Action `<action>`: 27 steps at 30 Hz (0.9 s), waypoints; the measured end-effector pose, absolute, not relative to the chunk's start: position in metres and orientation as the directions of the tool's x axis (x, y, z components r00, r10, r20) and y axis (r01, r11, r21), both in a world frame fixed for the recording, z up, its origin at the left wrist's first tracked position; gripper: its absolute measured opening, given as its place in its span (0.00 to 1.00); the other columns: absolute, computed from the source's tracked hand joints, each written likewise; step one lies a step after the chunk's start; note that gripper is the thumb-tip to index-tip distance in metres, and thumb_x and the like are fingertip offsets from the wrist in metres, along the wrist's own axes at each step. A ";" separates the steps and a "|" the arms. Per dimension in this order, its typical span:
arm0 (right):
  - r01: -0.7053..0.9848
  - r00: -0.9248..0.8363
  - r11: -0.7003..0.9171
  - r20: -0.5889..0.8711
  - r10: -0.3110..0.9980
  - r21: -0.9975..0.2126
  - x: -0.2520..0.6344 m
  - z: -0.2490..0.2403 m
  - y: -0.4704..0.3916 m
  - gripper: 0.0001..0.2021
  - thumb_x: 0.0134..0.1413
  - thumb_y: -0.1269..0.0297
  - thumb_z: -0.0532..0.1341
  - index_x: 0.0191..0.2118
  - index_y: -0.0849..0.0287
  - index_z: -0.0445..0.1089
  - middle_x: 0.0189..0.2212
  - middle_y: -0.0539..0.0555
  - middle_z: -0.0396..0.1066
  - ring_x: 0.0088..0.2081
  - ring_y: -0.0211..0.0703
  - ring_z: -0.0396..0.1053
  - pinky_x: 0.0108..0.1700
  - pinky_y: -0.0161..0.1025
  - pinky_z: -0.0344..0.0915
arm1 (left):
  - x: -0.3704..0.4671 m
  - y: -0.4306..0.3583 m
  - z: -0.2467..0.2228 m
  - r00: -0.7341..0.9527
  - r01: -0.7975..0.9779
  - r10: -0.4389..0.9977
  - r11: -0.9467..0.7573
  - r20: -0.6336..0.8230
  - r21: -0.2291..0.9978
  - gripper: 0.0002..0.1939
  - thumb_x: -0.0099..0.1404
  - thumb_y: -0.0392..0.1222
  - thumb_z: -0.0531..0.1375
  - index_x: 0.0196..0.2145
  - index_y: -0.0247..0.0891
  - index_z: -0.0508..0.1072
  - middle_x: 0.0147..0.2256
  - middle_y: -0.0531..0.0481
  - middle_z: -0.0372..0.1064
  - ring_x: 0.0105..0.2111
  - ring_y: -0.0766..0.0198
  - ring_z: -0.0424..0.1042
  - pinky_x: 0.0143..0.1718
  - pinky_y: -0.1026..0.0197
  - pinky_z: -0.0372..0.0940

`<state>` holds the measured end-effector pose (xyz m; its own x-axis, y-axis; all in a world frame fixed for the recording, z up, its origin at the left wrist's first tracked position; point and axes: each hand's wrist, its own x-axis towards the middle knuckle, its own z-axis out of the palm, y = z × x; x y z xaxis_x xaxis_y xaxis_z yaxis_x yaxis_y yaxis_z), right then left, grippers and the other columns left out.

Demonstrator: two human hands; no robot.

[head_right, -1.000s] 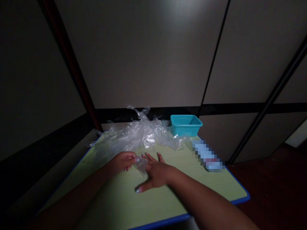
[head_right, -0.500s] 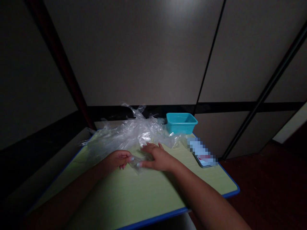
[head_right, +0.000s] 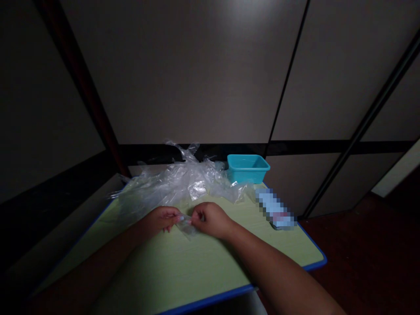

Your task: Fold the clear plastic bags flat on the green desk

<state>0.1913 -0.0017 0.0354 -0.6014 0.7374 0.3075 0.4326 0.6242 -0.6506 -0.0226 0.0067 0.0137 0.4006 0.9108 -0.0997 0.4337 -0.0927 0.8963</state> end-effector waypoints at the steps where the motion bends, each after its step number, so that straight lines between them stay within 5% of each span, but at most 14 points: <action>1: 0.441 -0.598 0.614 0.296 0.745 -0.654 0.191 0.035 -0.001 0.06 0.48 0.69 0.59 0.24 0.63 0.67 0.23 0.49 0.67 0.25 0.33 0.61 0.27 0.29 0.54 | -0.022 0.006 0.014 0.400 0.433 0.911 -0.092 -0.099 0.897 0.18 0.51 0.55 0.59 0.25 0.36 0.69 0.15 0.59 0.59 0.17 0.71 0.59 0.18 0.69 0.53; 16: 0.529 -0.540 0.446 0.119 0.833 -0.722 0.193 0.029 0.005 0.12 0.50 0.63 0.56 0.20 0.63 0.67 0.15 0.46 0.59 0.19 0.31 0.53 0.22 0.30 0.48 | -0.022 0.006 0.011 0.375 0.430 0.921 -0.074 -0.103 0.900 0.16 0.50 0.54 0.59 0.26 0.36 0.69 0.19 0.57 0.62 0.18 0.70 0.61 0.18 0.68 0.55; 27: 0.533 -0.528 0.469 0.156 0.834 -0.704 0.193 0.023 0.009 0.07 0.49 0.67 0.57 0.26 0.63 0.69 0.20 0.48 0.65 0.22 0.32 0.57 0.24 0.29 0.51 | -0.022 0.006 0.007 0.372 0.416 0.925 -0.087 -0.082 0.905 0.16 0.51 0.53 0.59 0.26 0.36 0.69 0.18 0.57 0.61 0.18 0.70 0.61 0.20 0.67 0.56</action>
